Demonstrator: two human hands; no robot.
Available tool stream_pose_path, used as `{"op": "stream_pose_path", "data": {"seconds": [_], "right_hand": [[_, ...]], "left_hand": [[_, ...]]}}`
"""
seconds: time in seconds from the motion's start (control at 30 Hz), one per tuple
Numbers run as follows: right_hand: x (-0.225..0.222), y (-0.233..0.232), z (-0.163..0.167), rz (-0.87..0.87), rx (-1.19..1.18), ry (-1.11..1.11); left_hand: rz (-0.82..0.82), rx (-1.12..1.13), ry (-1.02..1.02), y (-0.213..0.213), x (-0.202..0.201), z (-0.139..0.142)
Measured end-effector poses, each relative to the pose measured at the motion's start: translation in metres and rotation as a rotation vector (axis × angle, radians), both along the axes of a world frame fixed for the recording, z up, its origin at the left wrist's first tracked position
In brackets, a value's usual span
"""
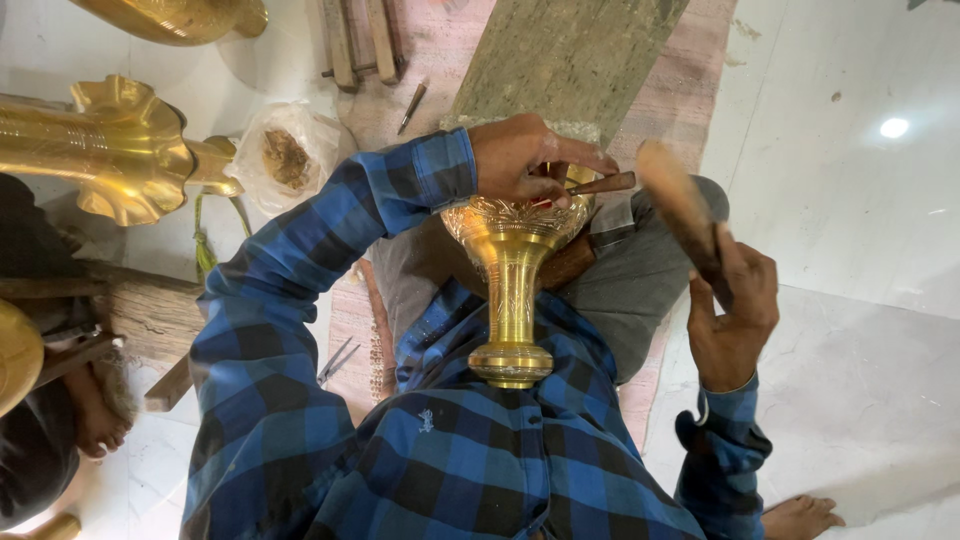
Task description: The person sits on the floor holding an engraved brass vase between their legs and decorates its surface, using a small punch held in one hand and striking it with a wooden mallet held in the other, repositioning the vase to work on different areas of the pattern.
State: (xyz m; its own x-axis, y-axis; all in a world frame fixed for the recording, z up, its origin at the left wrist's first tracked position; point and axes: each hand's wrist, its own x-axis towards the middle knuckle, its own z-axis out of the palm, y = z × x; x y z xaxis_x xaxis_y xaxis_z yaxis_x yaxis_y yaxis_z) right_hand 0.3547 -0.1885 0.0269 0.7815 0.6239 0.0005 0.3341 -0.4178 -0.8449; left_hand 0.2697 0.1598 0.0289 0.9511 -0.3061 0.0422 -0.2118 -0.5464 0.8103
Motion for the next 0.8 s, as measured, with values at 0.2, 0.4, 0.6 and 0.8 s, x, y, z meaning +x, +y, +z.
{"op": "stream_pose_path", "data": {"seconds": [0.2, 0.4, 0.6, 0.8], "right_hand": [[-0.004, -0.009, -0.015, -0.043, 0.088, -0.027], [-0.011, -0.004, -0.010, -0.044, 0.178, -0.051], [-0.016, 0.008, 0.010, -0.114, 0.316, 0.021], [-0.006, -0.002, -0.001, 0.086, -0.157, -0.212]], "left_hand": [[-0.014, 0.027, 0.047, 0.000, 0.001, 0.002], [-0.018, 0.022, 0.066, 0.002, 0.001, 0.001], [-0.039, -0.051, -0.024, 0.004, 0.001, -0.004], [0.049, -0.203, -0.249, 0.003, -0.013, -0.017]]}}
